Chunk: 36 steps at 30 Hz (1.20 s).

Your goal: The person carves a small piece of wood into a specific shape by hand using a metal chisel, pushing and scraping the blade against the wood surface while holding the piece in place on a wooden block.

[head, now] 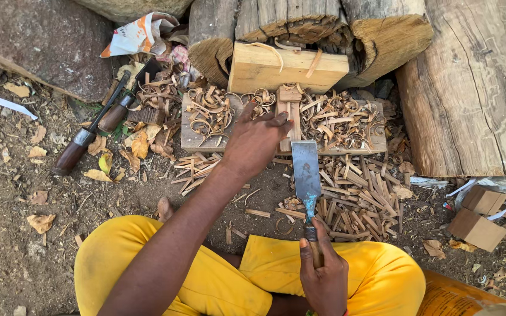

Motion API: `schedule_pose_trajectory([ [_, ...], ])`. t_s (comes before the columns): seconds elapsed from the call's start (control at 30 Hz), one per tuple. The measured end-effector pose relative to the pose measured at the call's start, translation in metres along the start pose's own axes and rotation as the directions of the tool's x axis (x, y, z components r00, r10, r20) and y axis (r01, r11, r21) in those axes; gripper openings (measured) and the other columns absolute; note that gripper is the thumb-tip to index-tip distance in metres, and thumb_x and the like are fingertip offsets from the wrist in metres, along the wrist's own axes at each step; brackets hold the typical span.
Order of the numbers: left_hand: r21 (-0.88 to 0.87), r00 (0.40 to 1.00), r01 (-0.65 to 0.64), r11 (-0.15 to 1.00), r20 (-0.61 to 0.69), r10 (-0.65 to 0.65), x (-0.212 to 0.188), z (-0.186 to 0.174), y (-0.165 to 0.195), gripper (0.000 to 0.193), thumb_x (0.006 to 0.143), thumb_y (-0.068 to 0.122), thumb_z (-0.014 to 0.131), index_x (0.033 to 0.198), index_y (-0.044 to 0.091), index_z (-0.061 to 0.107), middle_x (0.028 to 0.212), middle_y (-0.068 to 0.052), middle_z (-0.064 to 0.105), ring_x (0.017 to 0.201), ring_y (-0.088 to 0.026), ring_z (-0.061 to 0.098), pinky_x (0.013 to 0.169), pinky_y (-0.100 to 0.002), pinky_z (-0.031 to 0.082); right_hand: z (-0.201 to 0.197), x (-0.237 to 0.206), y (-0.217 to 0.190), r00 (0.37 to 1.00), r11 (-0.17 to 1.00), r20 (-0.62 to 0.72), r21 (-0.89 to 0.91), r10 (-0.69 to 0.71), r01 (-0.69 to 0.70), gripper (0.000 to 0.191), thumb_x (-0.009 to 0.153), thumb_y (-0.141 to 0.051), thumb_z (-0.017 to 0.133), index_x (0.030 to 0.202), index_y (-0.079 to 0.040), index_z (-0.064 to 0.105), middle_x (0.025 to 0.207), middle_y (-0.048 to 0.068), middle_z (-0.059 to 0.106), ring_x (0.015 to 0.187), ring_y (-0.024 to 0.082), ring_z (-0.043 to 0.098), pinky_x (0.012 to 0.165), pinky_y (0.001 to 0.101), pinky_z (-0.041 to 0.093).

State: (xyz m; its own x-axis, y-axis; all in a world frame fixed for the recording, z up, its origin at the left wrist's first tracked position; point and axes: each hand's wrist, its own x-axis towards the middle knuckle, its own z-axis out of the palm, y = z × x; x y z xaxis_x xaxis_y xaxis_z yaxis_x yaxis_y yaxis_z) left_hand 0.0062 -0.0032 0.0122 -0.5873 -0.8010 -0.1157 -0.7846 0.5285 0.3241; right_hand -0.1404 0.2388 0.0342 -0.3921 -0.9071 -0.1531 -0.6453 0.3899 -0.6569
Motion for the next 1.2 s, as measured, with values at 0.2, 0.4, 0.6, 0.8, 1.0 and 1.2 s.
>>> schedule_pose_trajectory([
  [0.2,-0.075,0.977,-0.036,0.997,-0.214,0.019,0.000,0.008,0.002,0.064,0.083,-0.012,0.056,0.137,0.023,0.061,0.146,-0.001,0.059,0.125,-0.020,0.063,0.123,-0.060,0.019,0.001,-0.001,-0.013,0.995,0.995,-0.023,-0.038,-0.098,0.097,0.047,0.092,-0.020,0.069,0.136,-0.005,0.063,0.075,0.016,0.075,0.056,0.009,0.068,0.054,0.0313,0.054],
  [0.4,-0.044,0.982,0.007,0.999,-0.188,-0.015,0.003,0.005,0.004,0.061,0.085,-0.007,0.065,0.138,0.023,0.060,0.141,-0.001,0.062,0.125,-0.021,0.063,0.124,-0.061,0.022,0.001,0.001,-0.023,0.981,0.982,-0.032,0.002,-0.191,0.191,0.047,0.093,-0.017,0.067,0.137,-0.003,0.060,0.080,0.016,0.076,0.060,0.011,0.069,0.056,0.0317,0.055],
  [0.6,0.006,0.998,0.029,1.000,-0.064,-0.028,-0.001,-0.002,0.013,0.060,0.086,-0.004,0.067,0.142,0.014,0.057,0.134,-0.004,0.066,0.123,-0.021,0.064,0.127,-0.061,0.021,-0.001,-0.001,-0.039,0.980,0.968,0.135,-0.226,0.147,-0.114,0.057,0.097,-0.019,0.064,0.153,-0.013,0.054,0.063,0.025,0.064,0.048,0.033,0.060,0.051,0.0431,0.049],
  [0.8,0.119,0.961,-0.030,0.992,-0.269,0.062,-0.021,-0.014,0.032,0.065,0.072,0.005,0.068,0.136,0.004,0.058,0.145,-0.010,0.061,0.133,-0.033,0.056,0.115,-0.061,0.025,-0.003,0.004,-0.050,0.994,0.971,0.106,-0.240,0.016,0.010,0.054,0.094,-0.018,0.060,0.147,-0.015,0.050,0.076,0.027,0.069,0.068,0.045,0.071,0.056,0.0481,0.052],
  [1.0,0.079,0.982,-0.081,0.994,-0.166,0.093,-0.046,-0.010,0.060,0.042,0.087,0.009,0.064,0.125,-0.010,0.066,0.127,-0.029,0.067,0.124,-0.032,0.064,0.119,-0.042,0.035,-0.001,0.012,-0.058,0.995,0.981,0.098,-0.196,0.035,-0.015,0.053,0.091,-0.016,0.061,0.143,-0.014,0.052,0.088,0.026,0.073,0.082,0.043,0.073,0.062,0.0479,0.058],
  [1.2,0.056,0.955,-0.054,0.997,-0.290,0.067,-0.032,-0.007,0.056,0.042,0.081,0.012,0.066,0.115,-0.013,0.069,0.122,-0.031,0.069,0.117,-0.033,0.066,0.114,-0.041,0.039,0.007,0.023,-0.066,0.995,0.983,0.045,-0.157,-0.093,0.099,0.051,0.092,-0.013,0.061,0.143,-0.009,0.054,0.098,0.028,0.072,0.090,0.044,0.071,0.067,0.0462,0.059],
])
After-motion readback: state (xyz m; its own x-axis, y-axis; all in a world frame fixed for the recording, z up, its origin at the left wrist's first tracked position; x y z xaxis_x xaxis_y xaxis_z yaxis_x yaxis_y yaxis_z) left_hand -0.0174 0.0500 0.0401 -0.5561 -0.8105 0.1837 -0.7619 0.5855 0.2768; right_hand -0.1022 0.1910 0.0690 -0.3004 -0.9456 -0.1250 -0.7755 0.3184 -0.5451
